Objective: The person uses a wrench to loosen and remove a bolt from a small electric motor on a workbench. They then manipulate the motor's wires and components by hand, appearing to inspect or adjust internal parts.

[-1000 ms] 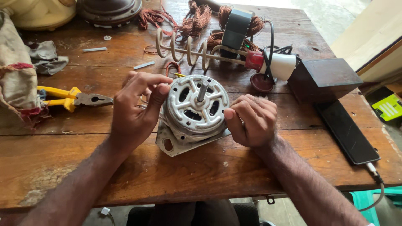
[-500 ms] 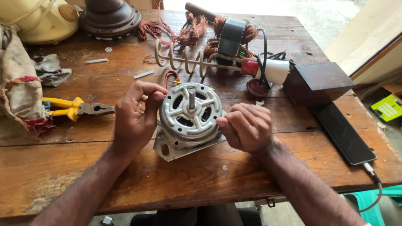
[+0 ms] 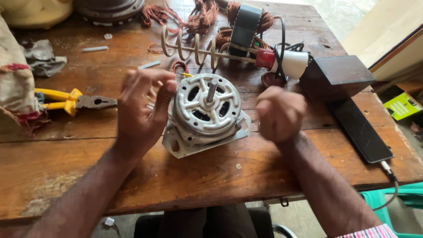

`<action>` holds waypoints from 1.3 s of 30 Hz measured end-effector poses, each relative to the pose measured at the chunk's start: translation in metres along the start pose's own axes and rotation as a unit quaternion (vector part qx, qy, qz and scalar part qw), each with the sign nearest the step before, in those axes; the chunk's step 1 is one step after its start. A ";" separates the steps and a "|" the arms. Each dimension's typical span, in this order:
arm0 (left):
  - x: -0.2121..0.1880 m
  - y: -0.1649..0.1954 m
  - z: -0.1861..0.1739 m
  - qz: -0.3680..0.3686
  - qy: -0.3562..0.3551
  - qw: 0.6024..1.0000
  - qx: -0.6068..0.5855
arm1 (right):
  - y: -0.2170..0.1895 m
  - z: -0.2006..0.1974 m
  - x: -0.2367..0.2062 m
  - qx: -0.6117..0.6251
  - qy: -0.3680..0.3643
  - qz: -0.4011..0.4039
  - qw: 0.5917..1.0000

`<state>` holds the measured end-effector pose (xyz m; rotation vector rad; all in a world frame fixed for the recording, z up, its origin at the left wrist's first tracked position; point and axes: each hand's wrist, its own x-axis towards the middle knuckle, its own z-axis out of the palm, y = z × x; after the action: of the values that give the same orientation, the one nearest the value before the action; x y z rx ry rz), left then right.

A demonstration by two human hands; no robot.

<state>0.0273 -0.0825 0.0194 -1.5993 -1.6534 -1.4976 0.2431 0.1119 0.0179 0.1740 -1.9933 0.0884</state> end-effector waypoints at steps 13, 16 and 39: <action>-0.013 0.025 -0.003 0.310 -0.018 0.941 0.134 | 0.018 -0.023 -0.011 -0.072 0.079 0.233 0.967; -0.020 0.034 -0.002 0.366 -0.061 0.913 0.172 | 0.014 -0.021 -0.009 -0.060 0.058 0.216 0.973; -0.017 0.020 0.007 0.360 -0.103 0.884 0.281 | 0.019 -0.004 -0.006 -0.068 0.021 0.218 0.973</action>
<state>0.0526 -0.0889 0.0110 -1.7601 -1.1943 -0.4339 0.2463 0.1314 0.0149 -0.3540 -1.9576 0.2338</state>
